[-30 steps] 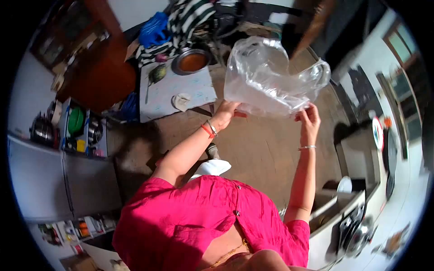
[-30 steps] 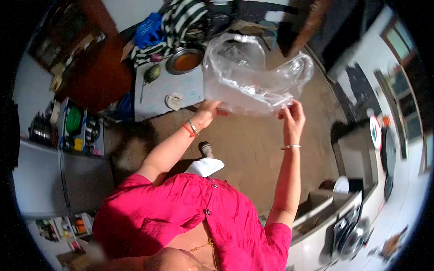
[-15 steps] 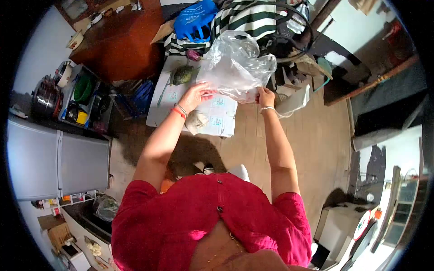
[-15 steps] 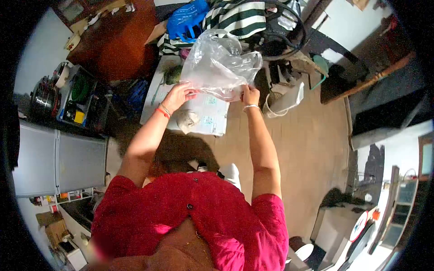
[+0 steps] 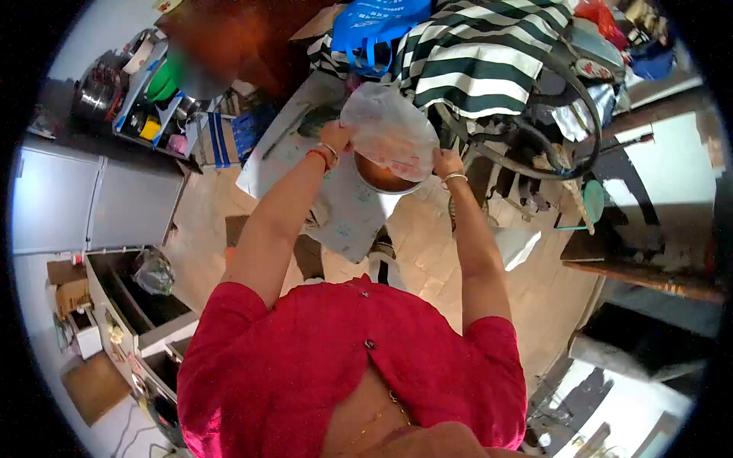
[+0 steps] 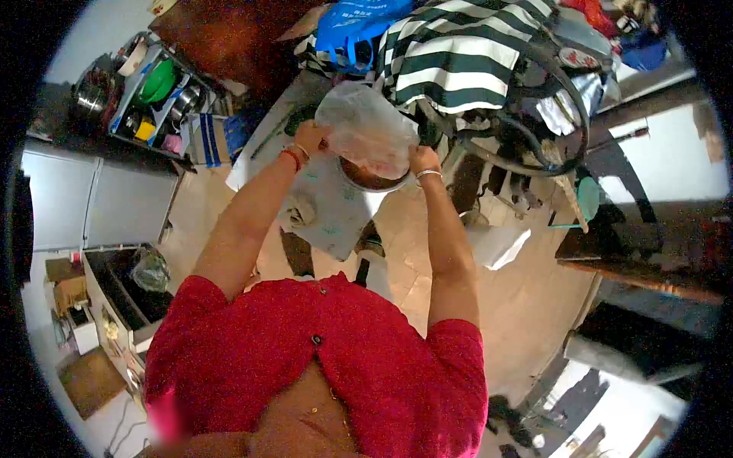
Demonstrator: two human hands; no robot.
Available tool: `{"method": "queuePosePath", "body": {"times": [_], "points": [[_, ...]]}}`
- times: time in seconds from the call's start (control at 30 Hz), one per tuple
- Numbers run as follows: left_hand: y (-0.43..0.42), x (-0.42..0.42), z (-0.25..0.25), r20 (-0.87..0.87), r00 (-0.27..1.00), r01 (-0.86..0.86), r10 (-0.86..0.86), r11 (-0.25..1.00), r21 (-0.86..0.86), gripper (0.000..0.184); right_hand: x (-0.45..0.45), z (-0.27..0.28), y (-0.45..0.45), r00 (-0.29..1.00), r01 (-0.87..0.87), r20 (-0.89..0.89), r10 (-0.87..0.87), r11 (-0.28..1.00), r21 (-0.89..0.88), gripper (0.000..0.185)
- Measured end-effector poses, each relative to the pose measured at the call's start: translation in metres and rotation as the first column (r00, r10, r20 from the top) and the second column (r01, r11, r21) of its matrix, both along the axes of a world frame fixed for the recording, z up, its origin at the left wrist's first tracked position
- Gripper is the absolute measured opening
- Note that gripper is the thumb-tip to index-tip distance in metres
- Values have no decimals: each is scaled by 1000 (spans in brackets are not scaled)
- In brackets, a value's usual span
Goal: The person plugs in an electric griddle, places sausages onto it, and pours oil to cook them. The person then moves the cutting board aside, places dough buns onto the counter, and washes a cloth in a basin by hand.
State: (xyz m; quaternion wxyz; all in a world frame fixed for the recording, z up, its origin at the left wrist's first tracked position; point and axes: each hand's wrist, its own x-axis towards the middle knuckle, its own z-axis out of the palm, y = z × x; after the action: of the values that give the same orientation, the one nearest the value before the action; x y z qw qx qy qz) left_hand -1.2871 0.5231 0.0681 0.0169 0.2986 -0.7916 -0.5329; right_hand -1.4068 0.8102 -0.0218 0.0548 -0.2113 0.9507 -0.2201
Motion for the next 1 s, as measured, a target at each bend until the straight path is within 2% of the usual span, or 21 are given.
{"method": "queuePosePath", "body": {"times": [0.07,0.1,0.17,0.23,0.27,0.33,0.4,0.43,0.47,0.5,0.57,0.6,0.7,0.73,0.77,0.8,0.83,0.87,0.93,0.97,1.0], "points": [[1,-18,-2,68,998,27,-20,995,-99,37,-34,-26,5,945,-276,-158,287,957,93,45],[-3,-27,-13,68,998,10,-7,999,-46,40,-43,-32,4,968,-222,92,234,967,-126,44],[-13,-36,-31,56,998,-16,15,1000,6,43,-60,-39,3,825,166,548,140,866,-471,47],[-20,-45,-40,15,1000,-26,26,1000,7,46,-49,47,-8,503,561,862,65,734,-382,47],[-26,-55,-46,51,999,-21,19,999,28,47,-56,39,-12,477,640,879,21,677,-363,46],[-31,-63,-57,119,993,-24,16,997,68,49,-95,-39,-8,715,152,633,296,818,-555,44],[-26,-70,-48,159,986,-55,41,995,86,49,-101,-19,-19,942,-234,105,319,848,-475,41],[-24,-75,-38,167,984,-82,66,993,89,49,-104,-8,-25,944,-322,-191,270,880,-349,39],[-23,-77,-35,161,982,-128,103,980,155,47,-99,33,-31,957,3,250,149,853,-522,38],[-22,-79,-34,156,979,-167,134,961,220,46,-96,52,-33,752,371,654,77,771,-517,38],[-16,-74,-36,175,976,-184,133,930,318,43,-109,13,-25,806,230,586,78,872,-432,41],[-17,-72,-33,183,977,-167,108,923,347,42,-109,18,-25,818,160,571,71,925,-345,42],[-20,-71,-15,140,986,-152,95,863,482,37,-113,49,-25,813,131,570,119,916,-379,46],[-19,-65,-11,123,987,-152,101,829,538,36,-102,69,-25,739,279,664,111,847,-453,46],[-23,-57,-30,-37,999,-16,35,903,429,34,-94,80,-27,654,426,746,121,757,-496,46],[-32,-53,-61,-192,980,110,-56,953,283,33,-109,49,-25,870,-15,443,218,908,-418,44],[-42,-58,-59,-242,967,148,-81,950,275,32,-126,16,-22,947,-312,33,320,938,-154,42],[-51,-64,-57,-291,951,187,-105,945,268,31,-119,39,-30,958,-52,249,144,938,-343,42],[-47,-42,-37,-130,991,61,24,793,607,29,-75,118,-45,749,362,639,174,700,-615,41],[-44,-24,-45,-137,990,92,-25,859,504,28,-82,106,-44,674,393,724,148,758,-521,40],[-49,-14,-50,-152,984,141,-89,916,376,28,-79,92,-44,830,168,554,59,922,-350,40]]}}
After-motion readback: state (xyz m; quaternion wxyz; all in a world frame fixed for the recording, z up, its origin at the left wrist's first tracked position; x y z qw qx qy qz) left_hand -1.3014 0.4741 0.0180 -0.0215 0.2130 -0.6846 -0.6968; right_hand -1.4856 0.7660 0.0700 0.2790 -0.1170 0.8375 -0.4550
